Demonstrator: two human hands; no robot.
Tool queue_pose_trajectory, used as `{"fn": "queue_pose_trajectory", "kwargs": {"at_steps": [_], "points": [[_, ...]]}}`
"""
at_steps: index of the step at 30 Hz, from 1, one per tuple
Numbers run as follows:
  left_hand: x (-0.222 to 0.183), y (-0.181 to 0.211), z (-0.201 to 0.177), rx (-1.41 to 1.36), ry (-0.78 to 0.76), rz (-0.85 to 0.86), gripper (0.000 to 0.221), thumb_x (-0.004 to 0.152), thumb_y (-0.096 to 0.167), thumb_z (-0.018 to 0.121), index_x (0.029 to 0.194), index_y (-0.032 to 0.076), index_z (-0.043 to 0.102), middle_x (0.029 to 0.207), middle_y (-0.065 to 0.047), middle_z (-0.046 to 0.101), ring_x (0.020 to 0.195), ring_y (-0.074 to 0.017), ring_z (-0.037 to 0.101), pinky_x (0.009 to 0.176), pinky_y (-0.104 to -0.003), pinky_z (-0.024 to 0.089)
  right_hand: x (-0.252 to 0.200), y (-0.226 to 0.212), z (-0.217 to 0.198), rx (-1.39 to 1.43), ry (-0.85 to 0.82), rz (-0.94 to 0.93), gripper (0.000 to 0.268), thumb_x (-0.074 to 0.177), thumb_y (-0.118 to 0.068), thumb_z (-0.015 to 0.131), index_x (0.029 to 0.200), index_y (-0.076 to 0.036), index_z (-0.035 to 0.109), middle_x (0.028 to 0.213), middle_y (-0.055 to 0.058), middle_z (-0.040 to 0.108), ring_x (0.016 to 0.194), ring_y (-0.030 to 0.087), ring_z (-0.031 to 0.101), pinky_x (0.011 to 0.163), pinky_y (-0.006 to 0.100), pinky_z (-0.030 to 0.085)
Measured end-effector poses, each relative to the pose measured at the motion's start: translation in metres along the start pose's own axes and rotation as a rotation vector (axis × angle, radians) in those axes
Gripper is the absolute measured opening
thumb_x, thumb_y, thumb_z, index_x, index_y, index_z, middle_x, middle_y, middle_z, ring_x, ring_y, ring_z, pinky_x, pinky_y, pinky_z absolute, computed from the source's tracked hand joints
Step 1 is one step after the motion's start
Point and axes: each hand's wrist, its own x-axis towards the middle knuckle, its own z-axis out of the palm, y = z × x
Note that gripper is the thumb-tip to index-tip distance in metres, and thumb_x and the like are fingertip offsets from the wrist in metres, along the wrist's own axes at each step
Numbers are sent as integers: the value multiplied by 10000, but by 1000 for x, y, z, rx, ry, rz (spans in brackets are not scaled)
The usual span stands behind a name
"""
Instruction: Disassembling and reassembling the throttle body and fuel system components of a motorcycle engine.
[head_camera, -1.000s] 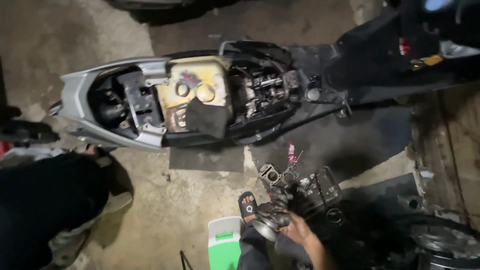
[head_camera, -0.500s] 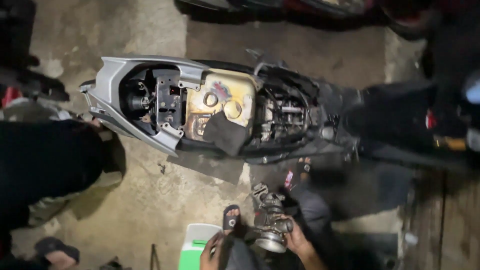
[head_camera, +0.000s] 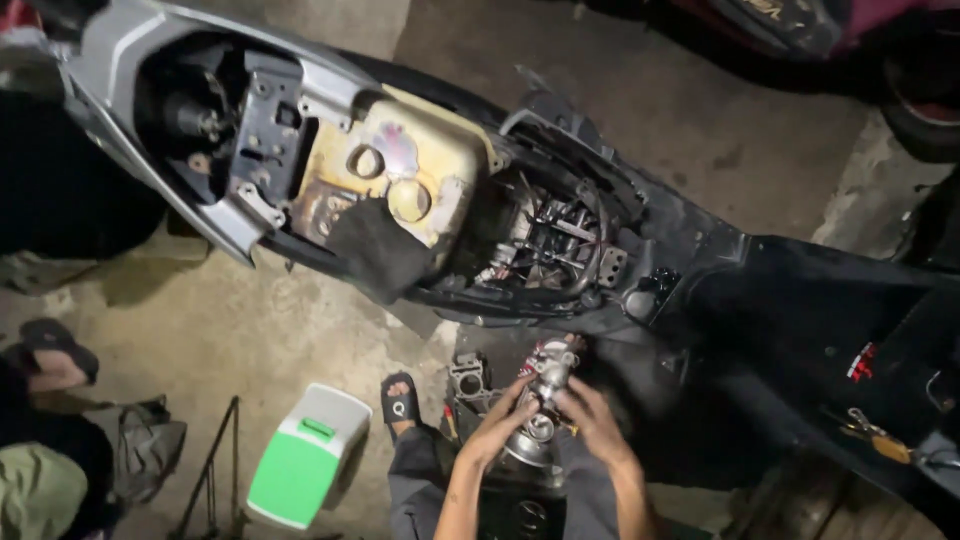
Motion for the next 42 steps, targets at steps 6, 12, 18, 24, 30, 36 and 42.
{"fn": "queue_pose_trajectory", "kwargs": {"at_steps": [6,12,18,24,30,36,42], "points": [[11,-30,-9,-354,50,-166,778,866,390,630,1558,104,420,1665,-114,338,1512,-304,332,1204,-455,289,55,1,-68,275,55,116,561,961,-406,511,1175,90,666,1006,251,722,567,321,678,508,362,526],[-20,-6,-15,-612,210,-291,775,852,359,579,1580,142,427,1605,-161,462,1398,-334,481,1115,-457,401,123,-6,-105,-385,399,-212,208,925,-222,634,1011,-66,741,881,44,755,669,166,696,597,280,511],[-27,-40,-41,-437,233,-311,882,794,447,606,1598,172,372,1700,-87,288,1545,-316,262,1211,-509,244,187,39,-93,-106,266,-97,696,759,-182,855,1329,56,535,1294,239,604,1099,313,672,843,366,596],[-30,-43,-47,-480,233,-292,774,897,484,516,1596,180,381,1618,-136,390,1402,-321,412,1143,-479,345,183,88,-69,-234,411,-278,380,826,-112,804,1180,-43,683,1047,69,714,902,165,646,812,281,529],[-9,-24,-41,-666,366,-235,695,922,387,526,1527,48,504,1554,-88,536,1369,-233,499,1124,-352,358,181,77,-84,-190,378,-276,311,887,-46,728,1190,-106,691,1027,36,623,886,134,608,781,259,529],[0,5,-30,-620,323,-130,754,846,352,548,1544,76,474,1645,-74,421,1478,-269,384,1189,-411,267,209,98,-80,-554,338,-396,618,835,-214,809,1363,15,583,1369,148,544,1188,297,597,959,373,552],[26,-2,-19,-620,276,-57,762,850,411,603,1556,159,462,1596,-181,432,1442,-368,419,1171,-509,321,186,80,-76,-396,332,-400,469,890,-90,757,1330,-11,613,1293,182,588,1117,355,648,875,356,606]]}}
